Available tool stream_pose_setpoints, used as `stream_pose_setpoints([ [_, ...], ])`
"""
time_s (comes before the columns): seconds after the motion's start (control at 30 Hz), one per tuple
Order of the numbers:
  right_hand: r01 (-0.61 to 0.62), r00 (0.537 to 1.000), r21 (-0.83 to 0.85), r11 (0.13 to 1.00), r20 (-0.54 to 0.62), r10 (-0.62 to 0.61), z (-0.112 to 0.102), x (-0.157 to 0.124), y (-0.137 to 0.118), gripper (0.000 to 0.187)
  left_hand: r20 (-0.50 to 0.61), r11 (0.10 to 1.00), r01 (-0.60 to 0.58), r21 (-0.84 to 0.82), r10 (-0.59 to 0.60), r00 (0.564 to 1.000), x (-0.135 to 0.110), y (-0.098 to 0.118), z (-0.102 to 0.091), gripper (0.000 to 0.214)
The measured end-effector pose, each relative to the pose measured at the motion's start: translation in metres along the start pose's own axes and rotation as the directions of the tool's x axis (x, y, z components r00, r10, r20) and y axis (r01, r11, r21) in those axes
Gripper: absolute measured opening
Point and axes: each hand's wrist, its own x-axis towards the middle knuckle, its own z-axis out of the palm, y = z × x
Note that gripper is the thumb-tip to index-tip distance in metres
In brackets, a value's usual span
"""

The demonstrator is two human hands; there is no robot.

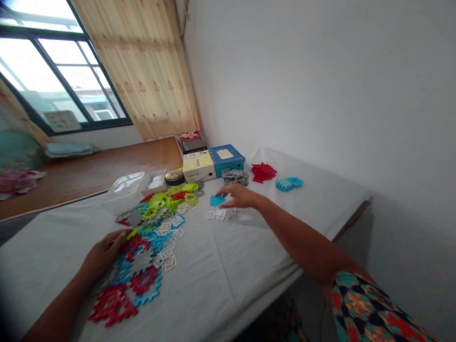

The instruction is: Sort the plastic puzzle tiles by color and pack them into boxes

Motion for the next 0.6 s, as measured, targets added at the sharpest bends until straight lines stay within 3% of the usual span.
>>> stream_pose_setpoints([
  [0.07,-0.227,0.960,-0.107,0.968,-0.189,0.205,-0.034,-0.028,0.037,0.036,-0.004,1.000,-0.003,0.000,0.003,1.000,0.000,-0.001,0.000,0.052],
  [0.1,-0.362,0.906,-0.152,0.920,-0.289,0.309,-0.048,-0.046,0.058,0.036,-0.006,1.000,-0.002,-0.001,0.002,1.000,0.000,-0.002,0.000,0.052],
  [0.2,-0.739,0.645,-0.207,0.641,-0.493,0.584,-0.075,-0.101,0.113,0.036,-0.005,1.000,0.008,-0.004,-0.008,1.000,0.001,-0.005,0.001,0.050],
  [0.27,-0.821,0.553,-0.217,0.528,-0.530,0.643,-0.077,-0.129,0.137,0.039,-0.001,1.000,0.013,-0.003,-0.013,1.000,0.002,-0.007,0.002,0.051],
  [0.37,-0.824,0.558,-0.244,0.512,-0.508,0.656,-0.072,-0.146,0.147,0.043,-0.015,1.000,0.013,0.000,-0.013,1.000,0.002,-0.006,0.003,0.052],
  [0.5,-0.830,0.549,-0.291,0.476,-0.573,0.608,-0.071,-0.131,0.124,0.046,-0.025,1.000,0.008,0.003,-0.008,1.000,0.000,0.002,0.002,0.053],
  [0.53,-0.819,0.561,-0.304,0.486,-0.602,0.569,-0.070,-0.123,0.114,0.044,-0.023,1.000,0.011,0.008,-0.011,1.000,-0.002,0.005,0.002,0.053],
  [0.6,-0.723,0.664,-0.347,0.598,-0.587,0.463,-0.062,-0.101,0.089,0.038,-0.017,1.000,0.013,0.001,-0.013,1.000,-0.005,0.010,0.001,0.053],
])
